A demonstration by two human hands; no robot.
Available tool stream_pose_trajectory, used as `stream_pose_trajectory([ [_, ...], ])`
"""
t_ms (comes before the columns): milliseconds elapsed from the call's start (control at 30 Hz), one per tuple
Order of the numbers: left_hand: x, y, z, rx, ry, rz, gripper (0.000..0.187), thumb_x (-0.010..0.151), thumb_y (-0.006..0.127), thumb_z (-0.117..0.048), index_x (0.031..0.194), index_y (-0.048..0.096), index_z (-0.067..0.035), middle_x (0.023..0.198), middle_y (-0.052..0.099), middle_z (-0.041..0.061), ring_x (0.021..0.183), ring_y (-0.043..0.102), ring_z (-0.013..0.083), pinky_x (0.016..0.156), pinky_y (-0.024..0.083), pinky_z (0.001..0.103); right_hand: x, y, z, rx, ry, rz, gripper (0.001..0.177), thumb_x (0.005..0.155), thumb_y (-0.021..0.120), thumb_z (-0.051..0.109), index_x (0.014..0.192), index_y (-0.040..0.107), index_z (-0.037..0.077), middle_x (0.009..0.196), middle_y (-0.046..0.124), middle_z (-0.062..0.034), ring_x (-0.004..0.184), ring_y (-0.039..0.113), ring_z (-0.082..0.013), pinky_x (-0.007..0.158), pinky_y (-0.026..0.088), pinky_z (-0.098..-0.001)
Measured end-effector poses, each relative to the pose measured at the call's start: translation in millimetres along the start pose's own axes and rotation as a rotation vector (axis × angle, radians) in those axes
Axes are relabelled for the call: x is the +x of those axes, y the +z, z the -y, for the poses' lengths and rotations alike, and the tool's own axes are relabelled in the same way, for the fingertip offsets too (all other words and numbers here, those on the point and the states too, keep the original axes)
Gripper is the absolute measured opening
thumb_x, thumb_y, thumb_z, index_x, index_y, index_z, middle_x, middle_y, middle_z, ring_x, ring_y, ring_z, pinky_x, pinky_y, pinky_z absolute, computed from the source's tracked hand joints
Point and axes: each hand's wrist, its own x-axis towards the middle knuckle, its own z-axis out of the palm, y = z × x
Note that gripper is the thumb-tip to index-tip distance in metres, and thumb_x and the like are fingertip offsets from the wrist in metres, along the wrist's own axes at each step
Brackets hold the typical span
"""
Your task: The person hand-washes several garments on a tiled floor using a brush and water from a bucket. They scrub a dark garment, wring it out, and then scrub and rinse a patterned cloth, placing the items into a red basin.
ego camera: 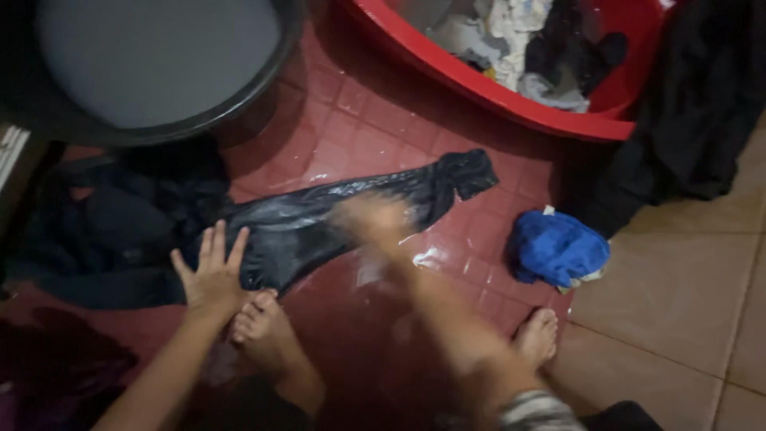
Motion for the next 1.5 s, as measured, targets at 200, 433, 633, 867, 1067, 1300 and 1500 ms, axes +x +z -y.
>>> stream_pose_trajectory([
  [200, 3, -19, -10, 0.061, -0.023, 0.150, 0.141, 0.053, 0.075, -0.086, 0.163, 0.002, -0.038, 0.174, -0.006, 0.001, 0.160, -0.001, 0.0204, 0.116, 0.004, 0.073, -14, -71, -84, -0.536, 0.343, -0.356, 0.031, 0.087, 0.071, 0.025, 0.114, 0.078, 0.011, 0.112, 0.072, -0.0110, 0.091, 0.064, -0.0337, 0.076, 0.051, -0.0441],
  [433, 5, -25, -6, 0.068, -0.025, 0.193, 0.146, 0.051, 0.073, -0.089, 0.163, -0.005, -0.038, 0.174, -0.011, -0.001, 0.160, -0.006, 0.0195, 0.116, 0.005, 0.073, 25, 102, 84, 0.306, -0.373, -0.156, 0.023, 0.087, 0.060, 0.019, 0.106, 0.065, 0.006, 0.104, 0.069, -0.0184, 0.095, 0.067, -0.0383, 0.087, 0.053, -0.0513],
  [633, 4, -33, -12, 0.075, -0.035, 0.270, 0.144, 0.054, 0.071, -0.092, 0.163, -0.008, -0.039, 0.173, -0.015, -0.002, 0.159, -0.009, 0.0198, 0.117, 0.005, 0.073, -15, -53, -129, -0.379, 0.042, -0.147, 0.030, 0.085, 0.063, 0.017, 0.112, 0.072, 0.009, 0.104, 0.073, -0.0151, 0.079, 0.065, -0.0339, 0.070, 0.052, -0.0461],
  [867, 7, -31, -11, 0.097, -0.036, 0.267, 0.146, 0.056, 0.072, -0.089, 0.163, -0.011, -0.037, 0.173, -0.017, -0.001, 0.159, -0.010, 0.0200, 0.115, 0.007, 0.074, 22, 17, 15, -0.423, -0.050, -0.322, 0.030, 0.068, 0.071, 0.033, 0.086, 0.070, 0.009, 0.067, 0.064, -0.0111, 0.061, 0.065, -0.0316, 0.059, 0.050, -0.0514],
  [1067, 9, -23, -10, 0.127, -0.038, 0.289, 0.144, 0.058, 0.072, -0.087, 0.161, -0.015, -0.039, 0.172, -0.022, -0.001, 0.158, -0.014, 0.0211, 0.114, 0.008, 0.074, -1, 67, 30, 0.383, -0.099, 0.120, 0.027, 0.089, 0.067, 0.023, 0.110, 0.074, 0.006, 0.100, 0.073, -0.0174, 0.087, 0.071, -0.0369, 0.074, 0.057, -0.0449],
  [1300, 7, -39, -17, 0.130, -0.043, 0.278, 0.145, 0.057, 0.067, -0.093, 0.164, -0.012, -0.036, 0.173, -0.019, -0.001, 0.160, -0.010, 0.0214, 0.115, 0.008, 0.075, -7, -89, -211, -0.682, 0.267, -0.229, 0.033, 0.083, 0.067, 0.023, 0.113, 0.077, 0.015, 0.103, 0.073, -0.0146, 0.085, 0.067, -0.0364, 0.072, 0.055, -0.0482],
  [1500, 10, -40, -18, 0.145, -0.043, 0.308, 0.150, 0.055, 0.067, -0.095, 0.162, -0.018, -0.035, 0.172, -0.023, 0.000, 0.159, -0.012, 0.0227, 0.114, 0.009, 0.075, 7, 64, 36, -0.092, -0.162, -0.225, 0.014, 0.090, 0.064, 0.019, 0.100, 0.071, 0.012, 0.090, 0.074, -0.0106, 0.074, 0.070, -0.0301, 0.066, 0.052, -0.0491],
])
